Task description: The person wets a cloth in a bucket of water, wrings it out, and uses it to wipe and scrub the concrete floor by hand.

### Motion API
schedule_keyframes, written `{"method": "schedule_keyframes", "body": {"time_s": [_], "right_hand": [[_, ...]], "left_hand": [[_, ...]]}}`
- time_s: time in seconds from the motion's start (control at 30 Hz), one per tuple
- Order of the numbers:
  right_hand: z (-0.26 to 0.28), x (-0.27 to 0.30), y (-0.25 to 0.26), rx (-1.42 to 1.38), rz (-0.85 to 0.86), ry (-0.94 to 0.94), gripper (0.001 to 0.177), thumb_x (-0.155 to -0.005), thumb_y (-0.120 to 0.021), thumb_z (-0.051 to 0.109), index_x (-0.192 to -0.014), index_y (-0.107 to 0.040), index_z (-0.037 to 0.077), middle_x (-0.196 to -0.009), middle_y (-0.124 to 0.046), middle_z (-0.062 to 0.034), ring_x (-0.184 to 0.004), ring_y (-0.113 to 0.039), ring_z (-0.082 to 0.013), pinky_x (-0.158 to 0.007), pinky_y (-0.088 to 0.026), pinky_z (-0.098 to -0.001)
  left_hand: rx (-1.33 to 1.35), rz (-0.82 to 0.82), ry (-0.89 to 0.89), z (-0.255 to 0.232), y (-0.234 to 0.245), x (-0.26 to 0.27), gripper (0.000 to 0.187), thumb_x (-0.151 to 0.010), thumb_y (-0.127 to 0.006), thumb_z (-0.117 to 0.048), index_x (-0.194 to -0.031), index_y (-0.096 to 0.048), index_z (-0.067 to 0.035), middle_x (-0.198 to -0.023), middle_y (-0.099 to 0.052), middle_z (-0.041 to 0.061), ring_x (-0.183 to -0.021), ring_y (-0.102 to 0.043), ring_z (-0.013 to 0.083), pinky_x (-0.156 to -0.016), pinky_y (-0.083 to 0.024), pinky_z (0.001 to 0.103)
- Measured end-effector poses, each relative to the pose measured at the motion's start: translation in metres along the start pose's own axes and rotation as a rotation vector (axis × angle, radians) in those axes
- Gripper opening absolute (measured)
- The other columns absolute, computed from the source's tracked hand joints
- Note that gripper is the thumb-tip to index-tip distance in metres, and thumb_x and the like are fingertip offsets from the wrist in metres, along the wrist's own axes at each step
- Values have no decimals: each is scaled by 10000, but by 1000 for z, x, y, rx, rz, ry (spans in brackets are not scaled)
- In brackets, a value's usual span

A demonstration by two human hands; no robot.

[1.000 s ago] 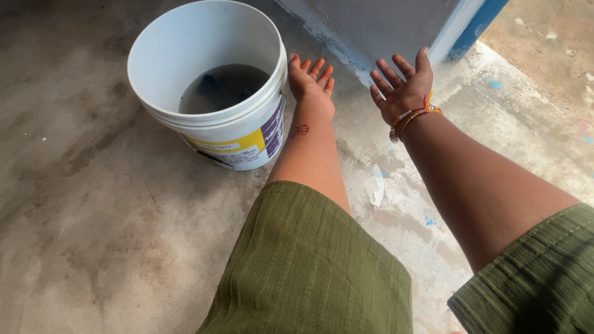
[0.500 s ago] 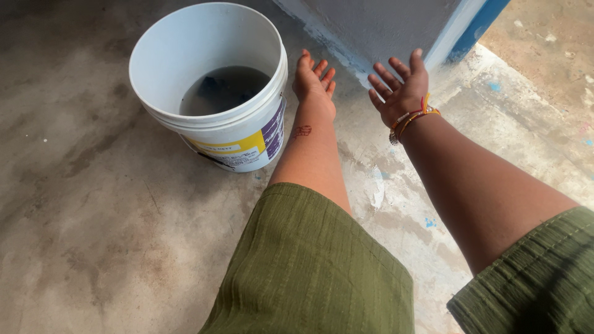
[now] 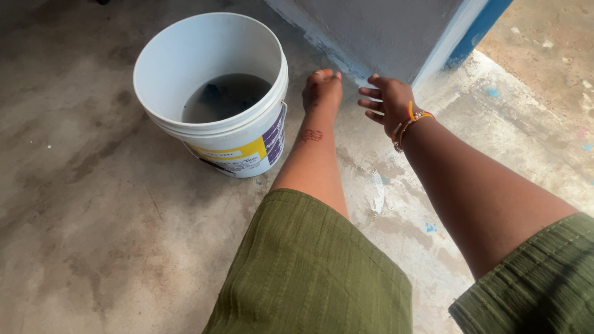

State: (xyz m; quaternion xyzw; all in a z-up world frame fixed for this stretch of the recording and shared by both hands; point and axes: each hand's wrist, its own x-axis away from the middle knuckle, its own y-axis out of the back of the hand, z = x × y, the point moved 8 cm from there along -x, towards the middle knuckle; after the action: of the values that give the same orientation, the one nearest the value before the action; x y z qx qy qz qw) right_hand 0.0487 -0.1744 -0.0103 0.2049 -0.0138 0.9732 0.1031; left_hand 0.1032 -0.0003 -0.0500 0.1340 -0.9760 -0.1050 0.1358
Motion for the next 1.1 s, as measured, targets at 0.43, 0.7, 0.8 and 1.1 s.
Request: {"method": "schedule_keyframes", "body": {"time_s": [0.43,0.7,0.8,1.1], "right_hand": [[25,8,-21,1019,-57,637,523,-841,-770,224,-1336,-643,113,-1520,-447,-190,-1368,-457,-391,-1114,-388,-436],[65,39,-38,945,-46,775,281,-906,-721,166,-1174,-729,83,-1273,-617,-193,-1018,-709,-309,-938,-540,-396],[89,54,-56,873,-60,917,248,-889,-681,89,-1128,-741,65,-1196,-651,-200,-978,-722,-308,-869,-563,-392],[143,110,-146,564,70,1194,255,-859,-618,-3,-1092,-702,57,-1173,-698,-146,-949,-747,-270,-794,-577,-378]], "left_hand": [[-1097,-28,-698,-89,21,85,908,-855,-738,-331,-1572,-238,-83,-1653,-178,147,-1545,-109,308,-1260,-75,443],[-613,-501,-1098,-135,87,92,464,-846,-725,-9,-1284,-596,-94,-1346,-548,157,-1358,-488,344,-1142,-446,433],[-510,-578,-1093,-137,140,82,376,-860,-764,-4,-1198,-611,-66,-1237,-570,137,-1222,-547,328,-1039,-505,475],[-915,-284,-224,-58,278,14,577,-946,-683,-419,-1431,-504,-162,-1437,-447,109,-1387,-395,347,-1116,-396,456]]}}
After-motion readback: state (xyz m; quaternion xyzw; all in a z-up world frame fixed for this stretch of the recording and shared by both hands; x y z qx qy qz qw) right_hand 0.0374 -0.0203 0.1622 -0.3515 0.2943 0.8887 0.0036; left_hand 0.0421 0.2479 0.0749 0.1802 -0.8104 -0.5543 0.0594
